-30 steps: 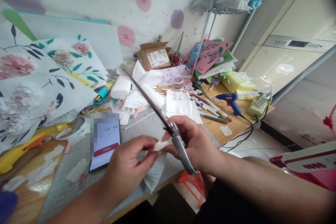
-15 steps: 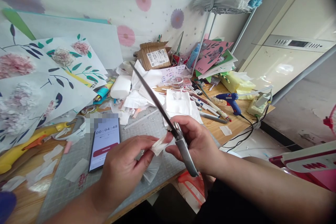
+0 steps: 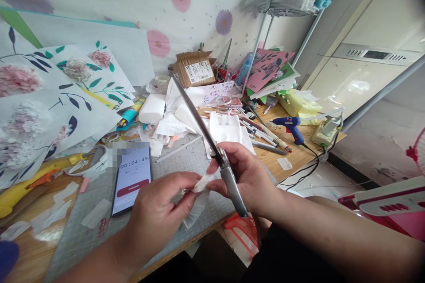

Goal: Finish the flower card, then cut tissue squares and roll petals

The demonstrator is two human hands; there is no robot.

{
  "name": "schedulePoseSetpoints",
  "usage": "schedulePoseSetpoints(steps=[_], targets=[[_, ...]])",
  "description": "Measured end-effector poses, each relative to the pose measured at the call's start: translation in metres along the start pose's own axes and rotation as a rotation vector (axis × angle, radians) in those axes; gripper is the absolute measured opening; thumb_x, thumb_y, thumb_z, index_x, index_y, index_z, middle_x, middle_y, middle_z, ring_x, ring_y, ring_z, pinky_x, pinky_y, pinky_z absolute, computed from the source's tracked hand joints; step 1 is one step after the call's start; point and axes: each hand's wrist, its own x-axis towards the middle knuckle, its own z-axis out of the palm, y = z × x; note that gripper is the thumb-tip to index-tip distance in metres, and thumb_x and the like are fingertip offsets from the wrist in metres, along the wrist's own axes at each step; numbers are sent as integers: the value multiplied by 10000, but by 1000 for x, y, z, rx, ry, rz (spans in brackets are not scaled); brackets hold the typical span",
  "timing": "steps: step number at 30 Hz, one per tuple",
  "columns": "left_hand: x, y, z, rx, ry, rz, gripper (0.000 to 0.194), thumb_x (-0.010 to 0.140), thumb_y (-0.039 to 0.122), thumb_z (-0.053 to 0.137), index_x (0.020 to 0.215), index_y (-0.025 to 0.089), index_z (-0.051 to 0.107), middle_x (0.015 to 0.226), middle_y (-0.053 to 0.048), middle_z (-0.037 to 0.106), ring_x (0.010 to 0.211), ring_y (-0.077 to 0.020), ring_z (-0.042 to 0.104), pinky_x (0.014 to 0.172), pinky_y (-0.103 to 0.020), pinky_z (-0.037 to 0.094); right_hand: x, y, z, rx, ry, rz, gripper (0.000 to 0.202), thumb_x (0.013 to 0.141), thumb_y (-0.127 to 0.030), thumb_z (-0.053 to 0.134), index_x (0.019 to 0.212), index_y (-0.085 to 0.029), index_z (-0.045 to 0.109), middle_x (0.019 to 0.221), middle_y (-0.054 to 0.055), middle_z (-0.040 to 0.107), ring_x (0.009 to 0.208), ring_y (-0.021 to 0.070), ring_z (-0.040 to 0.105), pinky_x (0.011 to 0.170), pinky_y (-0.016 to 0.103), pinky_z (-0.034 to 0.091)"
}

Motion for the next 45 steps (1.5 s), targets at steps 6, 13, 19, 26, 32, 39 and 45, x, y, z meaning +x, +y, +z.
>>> schedulePoseSetpoints(steps=[6, 13, 19, 26, 32, 39, 45], targets=[[-3, -2, 0, -59, -56, -58, 240, 793, 91, 611, 910, 287, 685, 937, 47, 760, 830, -144, 717, 774, -209, 549, 1, 0, -2, -33, -41, 174, 554, 672, -238, 815, 1138, -245, 515, 884, 9, 652, 801, 162, 627, 751, 323, 510], [-5, 0, 3, -464, -185, -507, 244, 812, 377, 683, 1025, 269, 635, 854, 14, 669, 815, -181, 636, 696, -258, 510, 3, 1, 6, 33, 18, 181, 537, 654, -197, 803, 1098, -245, 506, 759, -42, 589, 664, 112, 547, 608, 245, 453], [-2, 4, 5, -519, -257, -601, 278, 893, 479, 586, 839, 208, 616, 746, 14, 608, 723, -154, 552, 624, -242, 433, 8, -1, 18, 128, 113, 285, 584, 579, -195, 843, 1059, -248, 514, 706, -60, 582, 594, 106, 539, 563, 246, 463], [-3, 2, 11, -640, -308, -752, 316, 875, 514, 608, 900, 199, 583, 699, 21, 632, 615, -132, 553, 568, -232, 418, 16, -9, 17, 194, 269, 379, 600, 547, -203, 841, 1046, -234, 507, 658, -78, 589, 540, 87, 527, 512, 217, 429], [-1, 2, 11, -507, -326, -766, 342, 876, 543, 558, 843, 203, 583, 649, 29, 563, 603, -148, 503, 547, -248, 383, 19, -10, 8, 106, 194, 449, 599, 531, -210, 847, 1031, -220, 519, 683, -74, 599, 546, 82, 515, 516, 213, 406], [3, -3, 10, -522, -409, -693, 294, 831, 491, 632, 913, 208, 638, 767, 6, 630, 746, -198, 568, 673, -281, 429, 18, 1, 3, -95, 58, 416, 475, 619, -160, 748, 1033, -211, 522, 684, -68, 578, 582, 94, 509, 548, 217, 400], [1, 3, 15, -573, -400, -817, 299, 823, 475, 646, 829, 176, 656, 761, -38, 717, 693, -203, 642, 608, -271, 451, 20, 2, 6, -108, 202, 347, 462, 648, -230, 735, 1057, -231, 520, 700, -52, 568, 575, 107, 491, 525, 228, 391]])
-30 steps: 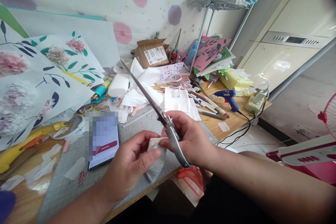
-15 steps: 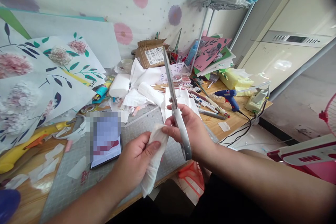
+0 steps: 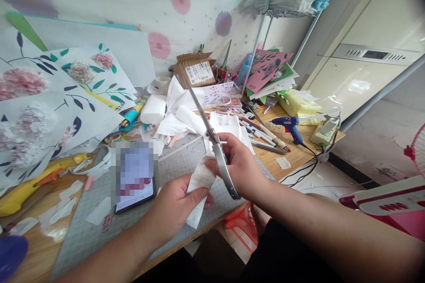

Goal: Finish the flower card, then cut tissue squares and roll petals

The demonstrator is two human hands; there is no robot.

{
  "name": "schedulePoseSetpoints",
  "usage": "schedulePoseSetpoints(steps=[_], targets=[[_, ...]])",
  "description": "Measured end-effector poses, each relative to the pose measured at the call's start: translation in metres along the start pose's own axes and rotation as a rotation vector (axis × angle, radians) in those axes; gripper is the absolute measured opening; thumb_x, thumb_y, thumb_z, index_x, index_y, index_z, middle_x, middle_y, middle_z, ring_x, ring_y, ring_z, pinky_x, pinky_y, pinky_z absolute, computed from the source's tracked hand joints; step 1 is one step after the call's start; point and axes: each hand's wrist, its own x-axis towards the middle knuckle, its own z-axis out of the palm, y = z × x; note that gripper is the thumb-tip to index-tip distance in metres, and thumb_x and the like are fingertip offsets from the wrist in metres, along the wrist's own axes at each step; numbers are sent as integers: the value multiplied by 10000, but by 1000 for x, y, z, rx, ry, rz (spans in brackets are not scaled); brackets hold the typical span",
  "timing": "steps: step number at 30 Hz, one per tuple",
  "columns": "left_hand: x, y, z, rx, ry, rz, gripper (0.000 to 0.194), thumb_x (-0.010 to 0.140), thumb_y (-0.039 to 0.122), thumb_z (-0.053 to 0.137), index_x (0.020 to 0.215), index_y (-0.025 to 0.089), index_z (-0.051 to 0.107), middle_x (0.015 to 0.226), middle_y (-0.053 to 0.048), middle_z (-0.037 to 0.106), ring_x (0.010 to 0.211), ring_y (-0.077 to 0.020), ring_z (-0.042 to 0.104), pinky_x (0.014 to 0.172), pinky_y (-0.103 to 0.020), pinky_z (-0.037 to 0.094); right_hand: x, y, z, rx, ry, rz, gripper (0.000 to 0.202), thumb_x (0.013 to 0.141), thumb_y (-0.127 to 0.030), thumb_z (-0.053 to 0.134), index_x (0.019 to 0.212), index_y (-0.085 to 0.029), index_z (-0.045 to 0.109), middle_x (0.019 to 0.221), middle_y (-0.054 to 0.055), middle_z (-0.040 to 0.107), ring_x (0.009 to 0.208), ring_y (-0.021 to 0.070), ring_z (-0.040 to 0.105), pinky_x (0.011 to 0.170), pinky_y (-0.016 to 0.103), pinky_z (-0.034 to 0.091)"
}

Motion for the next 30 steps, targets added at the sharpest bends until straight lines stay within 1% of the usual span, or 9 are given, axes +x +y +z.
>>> schedulePoseSetpoints(steps=[3, 6, 10, 14, 19, 22, 25, 27, 30], targets=[[0, 1, -1, -83, -27, -46, 317, 823, 494, 635, 846, 178, 633, 762, -36, 719, 605, -175, 627, 524, -247, 423, 2, -4, -4, 38, 5, -1, 473, 632, -226, 748, 1044, -232, 515, 701, -55, 570, 581, 110, 504, 544, 242, 412], [-1, 5, -7, -99, -147, -91, 273, 814, 445, 652, 833, 175, 612, 723, -18, 707, 490, -121, 527, 470, -222, 373, 3, -8, -10, 85, -9, 21, 479, 603, -213, 758, 1006, -227, 501, 662, -75, 560, 557, 99, 493, 545, 243, 417], [-2, 9, -15, -36, -238, -107, 189, 794, 348, 668, 789, 162, 634, 673, 6, 665, 493, -94, 449, 463, -194, 306, 2, -10, -19, 147, -58, 41, 481, 587, -235, 796, 960, -229, 494, 609, -102, 527, 506, 75, 457, 489, 214, 371], [1, 5, -20, -50, -253, -97, 233, 787, 391, 693, 805, 175, 608, 634, 25, 623, 510, -105, 466, 478, -198, 303, -1, -10, -26, 160, -51, 40, 506, 584, -269, 822, 969, -223, 497, 624, -98, 537, 518, 73, 463, 484, 206, 357], [2, 7, -24, -5, -293, -55, 368, 696, 506, 776, 755, 168, 643, 669, 32, 590, 616, -133, 525, 559, -208, 357, -6, -10, -28, 161, -99, 44, 506, 606, -281, 819, 983, -221, 487, 626, -100, 526, 501, 68, 442, 480, 211, 330], [1, 10, -21, -97, -364, -3, 497, 666, 557, 790, 981, 192, 669, 837, -8, 651, 834, -216, 597, 716, -261, 437, -9, -11, -22, 152, -135, 72, 488, 625, -273, 800, 980, -220, 469, 628, -100, 522, 501, 69, 439, 485, 216, 328], [2, 7, -17, -194, -298, 44, 512, 749, 531, 741, 1118, 195, 626, 929, -38, 661, 921, -232, 594, 816, -306, 444, -11, -9, -13, 120, -149, 96, 508, 612, -260, 804, 989, -218, 466, 636, -100, 524, 520, 73, 445, 510, 222, 352], [3, 3, -14, -187, -191, 42, 399, 786, 471, 731, 1049, 184, 646, 917, -36, 659, 880, -204, 586, 805, -288, 439, -11, -7, -6, 87, -129, 98, 527, 590, -258, 816, 997, -208, 484, 656, -91, 534, 554, 79, 461, 537, 228, 370], [3, -3, -12, -165, -68, 27, 296, 803, 447, 721, 904, 173, 666, 777, -7, 628, 732, -147, 542, 678, -228, 421, -9, -7, 0, 73, -84, 100, 546, 574, -279, 830, 1006, -197, 506, 680, -77, 553, 585, 83, 479, 562, 229, 387]])
